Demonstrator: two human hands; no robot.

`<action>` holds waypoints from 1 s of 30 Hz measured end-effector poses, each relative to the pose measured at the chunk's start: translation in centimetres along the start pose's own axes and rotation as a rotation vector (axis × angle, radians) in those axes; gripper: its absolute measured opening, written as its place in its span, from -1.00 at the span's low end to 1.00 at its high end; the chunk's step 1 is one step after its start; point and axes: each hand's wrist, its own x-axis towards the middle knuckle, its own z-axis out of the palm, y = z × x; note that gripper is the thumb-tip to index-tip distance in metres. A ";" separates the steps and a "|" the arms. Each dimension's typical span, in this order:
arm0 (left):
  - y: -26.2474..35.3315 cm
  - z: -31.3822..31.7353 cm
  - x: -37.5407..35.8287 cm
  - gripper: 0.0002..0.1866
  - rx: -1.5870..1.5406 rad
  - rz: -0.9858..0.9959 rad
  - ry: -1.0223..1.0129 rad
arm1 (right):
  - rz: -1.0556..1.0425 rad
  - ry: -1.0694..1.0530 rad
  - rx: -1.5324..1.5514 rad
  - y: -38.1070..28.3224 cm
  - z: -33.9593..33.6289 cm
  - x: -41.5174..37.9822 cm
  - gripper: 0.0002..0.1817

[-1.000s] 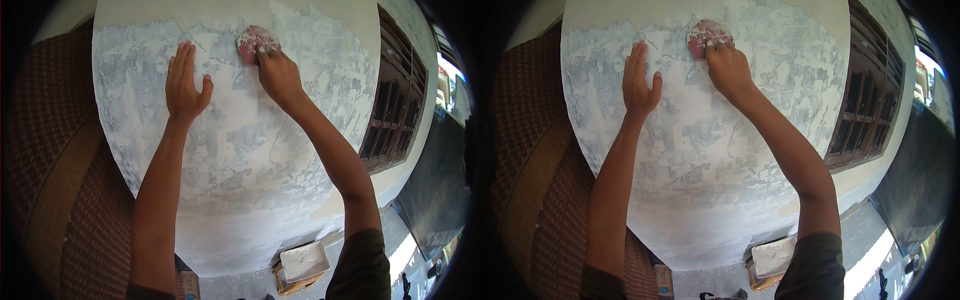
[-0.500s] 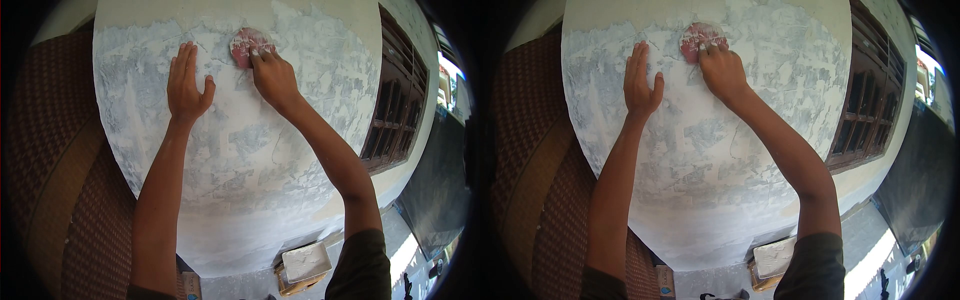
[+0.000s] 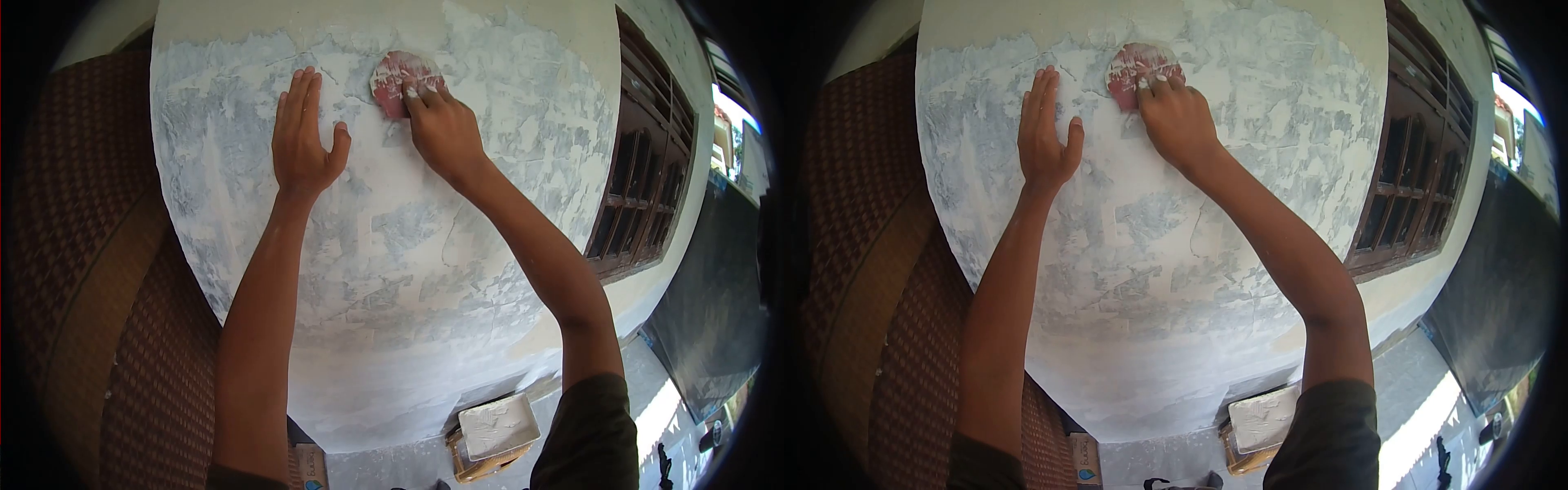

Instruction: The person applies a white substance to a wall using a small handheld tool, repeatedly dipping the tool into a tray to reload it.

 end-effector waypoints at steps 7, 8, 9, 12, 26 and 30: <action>-0.1 0.1 0.0 -0.33 0.010 -0.004 -0.005 | 0.118 0.090 0.031 1.8 -1.5 4.4 -0.63; -0.1 0.1 0.0 -0.33 0.012 -0.002 -0.007 | 0.109 0.132 -0.007 2.8 -0.8 5.8 -0.66; -0.1 0.1 0.0 -0.33 0.012 -0.001 -0.006 | 0.086 0.158 -0.020 3.5 -0.3 6.8 -0.69; -0.1 0.1 0.0 -0.33 0.013 0.004 -0.003 | 0.085 0.009 -0.071 3.4 1.0 6.2 -0.68; -0.1 0.1 0.1 -0.34 0.014 0.004 0.003 | 0.126 0.107 -0.112 4.9 -0.1 7.0 -0.70; -0.1 0.1 0.0 -0.34 0.010 0.008 0.007 | 0.098 -0.076 -0.076 2.9 0.3 2.5 -0.61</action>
